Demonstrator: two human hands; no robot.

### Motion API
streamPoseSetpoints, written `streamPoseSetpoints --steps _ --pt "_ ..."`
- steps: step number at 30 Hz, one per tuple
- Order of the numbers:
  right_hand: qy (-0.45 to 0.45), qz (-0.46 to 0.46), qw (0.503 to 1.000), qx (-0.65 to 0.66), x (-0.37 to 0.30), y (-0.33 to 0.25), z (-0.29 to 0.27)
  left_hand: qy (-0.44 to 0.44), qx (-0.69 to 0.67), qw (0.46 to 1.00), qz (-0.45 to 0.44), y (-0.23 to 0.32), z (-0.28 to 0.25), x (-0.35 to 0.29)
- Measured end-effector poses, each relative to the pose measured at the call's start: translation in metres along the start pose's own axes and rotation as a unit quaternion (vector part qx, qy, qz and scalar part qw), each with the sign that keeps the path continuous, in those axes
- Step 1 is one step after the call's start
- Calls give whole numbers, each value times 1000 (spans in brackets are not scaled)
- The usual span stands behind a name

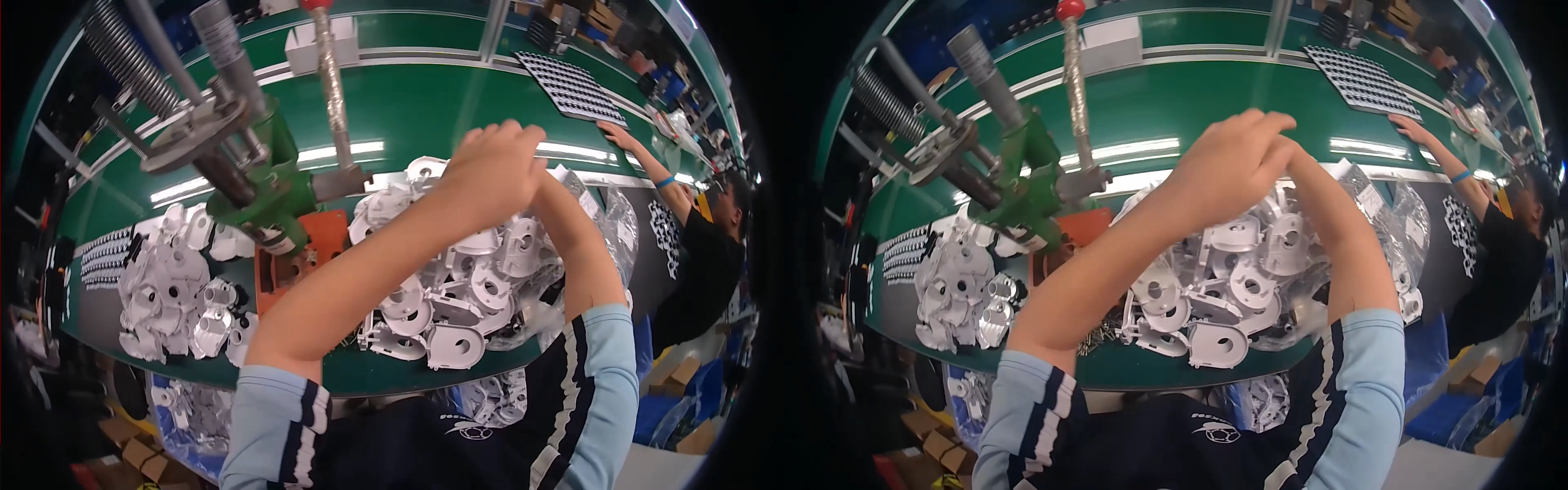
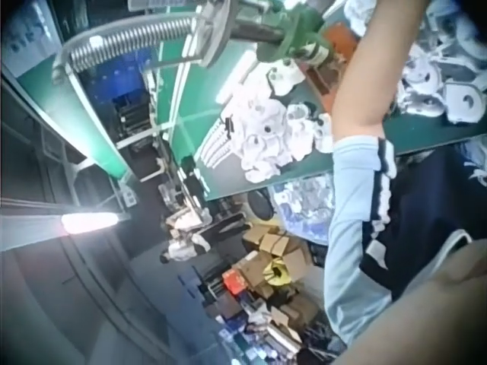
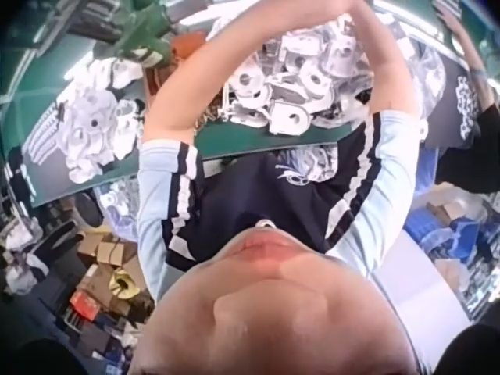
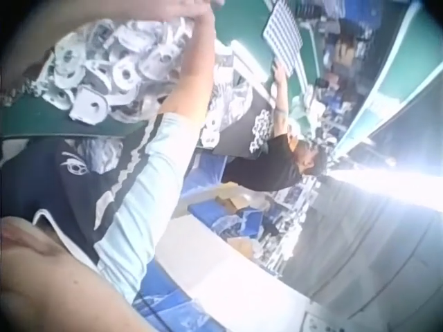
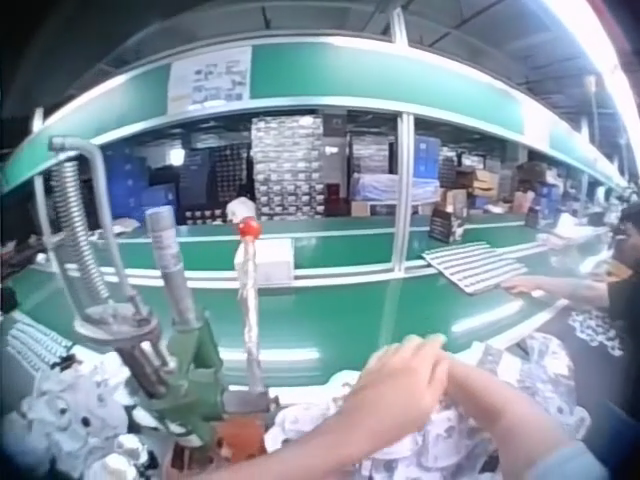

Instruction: The recorder is assembling small white plastic components by inserting metal pins and using a manual bench press machine.

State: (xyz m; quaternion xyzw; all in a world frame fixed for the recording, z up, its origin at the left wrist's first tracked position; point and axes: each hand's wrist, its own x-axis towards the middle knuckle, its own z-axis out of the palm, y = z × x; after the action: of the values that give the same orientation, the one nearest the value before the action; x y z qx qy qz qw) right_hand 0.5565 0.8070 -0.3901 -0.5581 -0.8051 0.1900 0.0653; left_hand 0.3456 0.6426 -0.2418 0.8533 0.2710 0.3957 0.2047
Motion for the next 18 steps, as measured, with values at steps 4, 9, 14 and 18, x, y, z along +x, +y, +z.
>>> streamPoseSetpoints --steps 4,9,14,18 --pt "-6 96 994 -53 0 -16 -2 -78 2 994 80 19 -34 -77" --pt "-15 177 983 47 -25 -42 -5 -257 -102 958 -71 45 -107 -163" --pt "72 193 936 285 -48 -29 -26 -302 -196 910 -205 57 -173 -235" --pt "163 222 890 364 -87 -14 -70 -168 -240 909 -297 66 -203 -296"
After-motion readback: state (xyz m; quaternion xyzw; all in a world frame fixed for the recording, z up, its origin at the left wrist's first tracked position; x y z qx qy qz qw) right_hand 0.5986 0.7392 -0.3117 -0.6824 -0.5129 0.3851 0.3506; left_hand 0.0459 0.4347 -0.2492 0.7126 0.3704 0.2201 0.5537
